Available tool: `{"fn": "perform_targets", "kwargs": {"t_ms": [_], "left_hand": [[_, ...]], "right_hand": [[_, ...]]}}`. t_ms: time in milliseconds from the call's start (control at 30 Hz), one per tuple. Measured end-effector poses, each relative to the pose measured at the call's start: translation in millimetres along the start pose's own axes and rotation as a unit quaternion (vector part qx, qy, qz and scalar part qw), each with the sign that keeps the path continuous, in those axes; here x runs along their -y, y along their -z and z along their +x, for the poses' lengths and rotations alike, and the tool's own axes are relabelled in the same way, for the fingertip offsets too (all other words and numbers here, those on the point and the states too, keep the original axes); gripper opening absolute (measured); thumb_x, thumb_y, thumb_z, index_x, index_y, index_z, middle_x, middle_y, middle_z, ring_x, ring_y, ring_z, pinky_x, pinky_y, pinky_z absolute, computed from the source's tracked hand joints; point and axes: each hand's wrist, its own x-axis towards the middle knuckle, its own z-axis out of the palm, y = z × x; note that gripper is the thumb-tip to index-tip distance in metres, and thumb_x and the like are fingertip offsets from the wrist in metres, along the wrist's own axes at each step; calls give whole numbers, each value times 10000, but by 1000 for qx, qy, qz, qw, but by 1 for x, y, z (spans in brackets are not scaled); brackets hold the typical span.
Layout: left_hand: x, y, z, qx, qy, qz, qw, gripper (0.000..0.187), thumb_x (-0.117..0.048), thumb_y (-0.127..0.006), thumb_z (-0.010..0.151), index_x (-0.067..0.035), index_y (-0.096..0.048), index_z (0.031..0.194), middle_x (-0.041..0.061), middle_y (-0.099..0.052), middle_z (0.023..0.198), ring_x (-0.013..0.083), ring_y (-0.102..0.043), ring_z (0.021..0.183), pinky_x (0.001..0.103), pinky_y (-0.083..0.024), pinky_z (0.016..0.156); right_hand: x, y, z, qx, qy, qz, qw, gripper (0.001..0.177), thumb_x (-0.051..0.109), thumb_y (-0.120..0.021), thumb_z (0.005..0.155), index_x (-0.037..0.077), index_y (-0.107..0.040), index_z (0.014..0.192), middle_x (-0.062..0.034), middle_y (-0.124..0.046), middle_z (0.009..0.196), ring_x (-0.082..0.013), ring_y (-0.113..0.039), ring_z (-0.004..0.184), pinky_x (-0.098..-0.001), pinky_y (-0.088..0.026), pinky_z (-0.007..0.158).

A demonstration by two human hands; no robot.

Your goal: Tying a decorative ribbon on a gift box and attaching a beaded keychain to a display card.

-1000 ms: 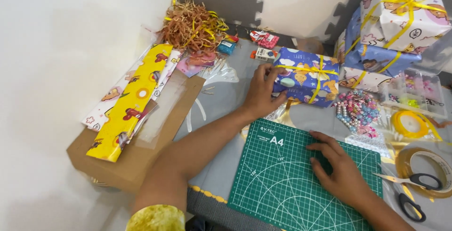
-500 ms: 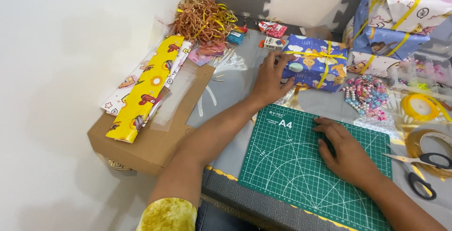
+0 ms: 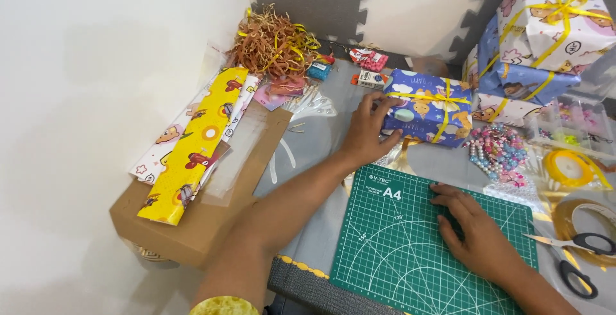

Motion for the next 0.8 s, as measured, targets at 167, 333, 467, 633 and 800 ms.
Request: {"fn": "perform_targets", "kwargs": {"t_ms": [167,333,467,633,800], "left_hand": [[-6,9,6,30,17,-9,999,617,-275,-870,1039,-248,-556,1569,175,-456,1623,372,-659,1485,456,-740,1010],[0,14,10,37,36,-57,997,596,-264,-851,1062,-273,-561,1583,177,-432,1641,398,-577,1579,488,-727,1086],[25,33,24,-76,96,-163,979,808,-311,-875,969,-200,-450,1647,144,-652,1466,267,-776,1181,430,-697,907],[47,60,28,-190,143,-120,964,604,-333,-766,983,-183,-596,1542,57,-694,1349,199,-710,1127,411,-559,966],[35,49,23,-37,127,-150,980,457,-411,-786,1051,-97,-729,1377,119,-783,1334,219,-798,1074,324,-673,763]], "right_hand": [[0,1,-1,5,-5,5,1000,357,229,-644,1088,148,-715,1428,-75,-618,1729,-315,-587,1605,-539,-520,1272],[1,2,2,1,-7,13,1000,375,217,-655,1081,156,-715,1446,-68,-628,1720,-308,-584,1606,-533,-510,1280],[5,4,1,3,17,13,1000,372,190,-653,1082,128,-705,1445,-102,-629,1701,-330,-559,1625,-549,-485,1305],[8,5,0,-8,34,13,999,367,166,-650,1086,110,-686,1447,-112,-617,1710,-352,-536,1640,-554,-468,1314],[9,5,1,-13,47,11,999,373,160,-645,1086,96,-689,1451,-141,-632,1685,-364,-543,1632,-565,-457,1328]]}}
